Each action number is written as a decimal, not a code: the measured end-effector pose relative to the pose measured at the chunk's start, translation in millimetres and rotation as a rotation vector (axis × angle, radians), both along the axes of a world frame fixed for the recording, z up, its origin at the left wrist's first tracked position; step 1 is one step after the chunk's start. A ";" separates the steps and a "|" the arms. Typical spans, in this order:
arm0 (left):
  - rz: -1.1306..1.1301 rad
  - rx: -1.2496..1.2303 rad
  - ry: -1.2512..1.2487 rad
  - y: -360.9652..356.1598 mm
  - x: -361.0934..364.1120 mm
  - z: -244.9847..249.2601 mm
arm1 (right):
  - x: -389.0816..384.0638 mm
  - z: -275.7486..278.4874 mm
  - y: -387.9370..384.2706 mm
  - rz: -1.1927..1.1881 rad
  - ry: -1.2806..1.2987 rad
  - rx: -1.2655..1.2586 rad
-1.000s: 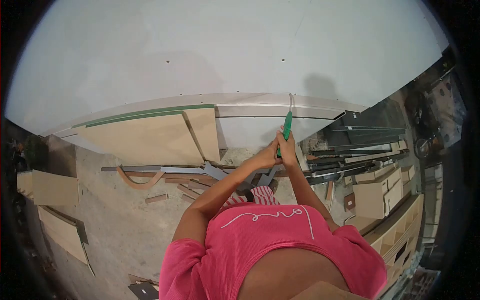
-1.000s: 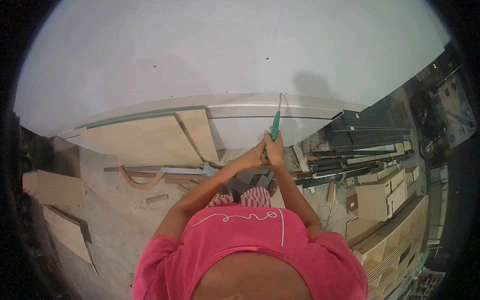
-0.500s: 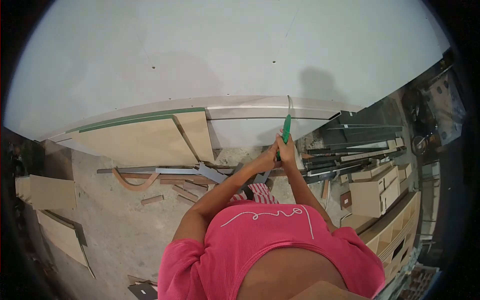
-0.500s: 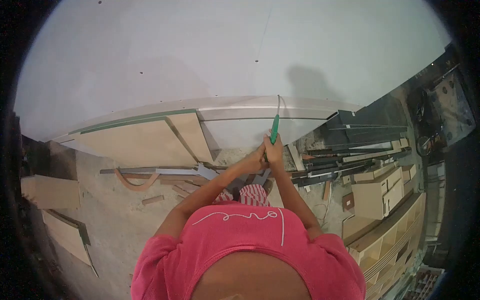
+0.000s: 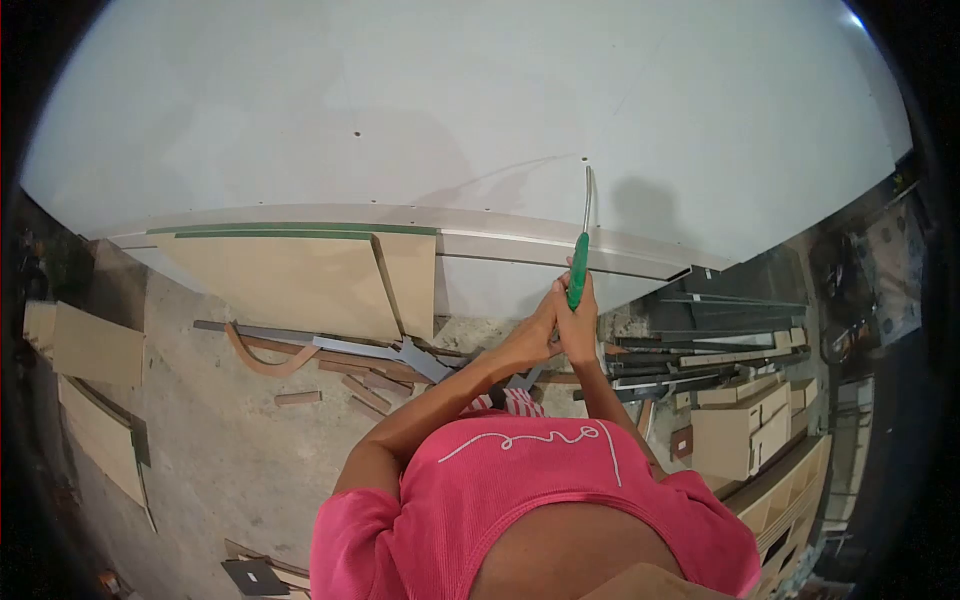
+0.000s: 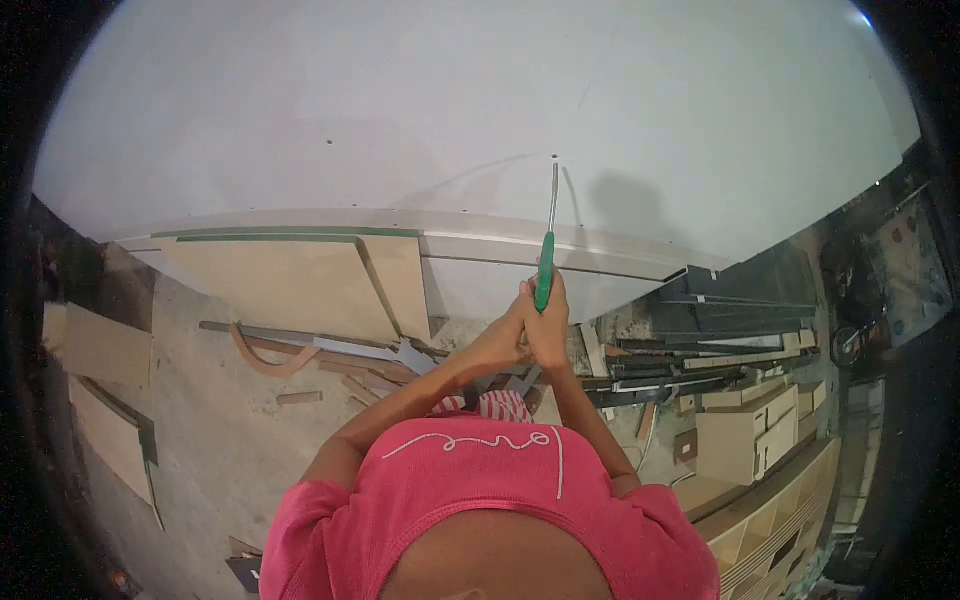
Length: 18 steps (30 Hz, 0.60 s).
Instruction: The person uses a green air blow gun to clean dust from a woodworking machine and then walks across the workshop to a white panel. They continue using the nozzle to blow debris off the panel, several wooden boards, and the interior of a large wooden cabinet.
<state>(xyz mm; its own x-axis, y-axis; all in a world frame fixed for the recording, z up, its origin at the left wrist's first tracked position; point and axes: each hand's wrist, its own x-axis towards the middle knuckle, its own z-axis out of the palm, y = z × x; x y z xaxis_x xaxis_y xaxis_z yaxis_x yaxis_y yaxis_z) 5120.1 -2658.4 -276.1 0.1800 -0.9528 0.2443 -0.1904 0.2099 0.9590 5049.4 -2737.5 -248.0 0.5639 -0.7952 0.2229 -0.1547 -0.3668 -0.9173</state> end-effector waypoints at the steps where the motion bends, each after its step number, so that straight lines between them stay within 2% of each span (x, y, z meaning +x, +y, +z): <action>1: 0.043 -0.064 -0.050 -1.3 1.6 -3.2 | 3.5 5.7 1.0 -0.003 -0.005 0.026; 6: 0.020 -0.064 -0.009 -6.7 13.3 0.9 | 11.5 12.1 -5.8 0.016 0.037 0.078; 8: 0.046 -0.018 0.023 -6.3 17.3 1.9 | 14.4 7.1 -8.8 -0.016 0.097 -0.024; 10: -0.002 -0.093 -0.032 -7.3 19.3 1.8 | 17.3 10.6 -4.3 -0.064 0.121 -0.113; 11: 0.064 -0.162 -0.077 -12.4 17.4 -11.8 | 14.4 0.8 -11.8 -0.020 0.105 -0.095; 12: 0.131 -0.225 -0.128 -18.9 14.0 -26.2 | 15.5 11.8 -2.4 0.051 0.028 0.066; 13: 0.108 -0.239 -0.013 -21.1 13.7 -30.5 | 16.8 2.9 -6.7 0.040 0.024 -0.008; 14: 0.049 -0.112 0.004 -0.6 24.1 0.7 | 17.9 -2.1 -9.8 -0.003 0.095 -0.021; 15: 0.134 -0.165 -0.038 -12.5 18.4 -19.6 | 22.4 9.9 2.9 -0.030 0.089 0.137; 16: 0.082 -0.104 -0.007 -5.7 23.5 -12.4 | 24.0 5.6 1.2 0.015 0.066 0.035; 17: 0.025 -0.041 0.087 1.6 26.9 -11.5 | 23.2 0.2 -1.5 0.020 0.074 0.092; 18: 0.074 -0.149 0.045 -0.9 27.4 -22.5 | 27.9 1.2 3.5 0.009 0.082 0.113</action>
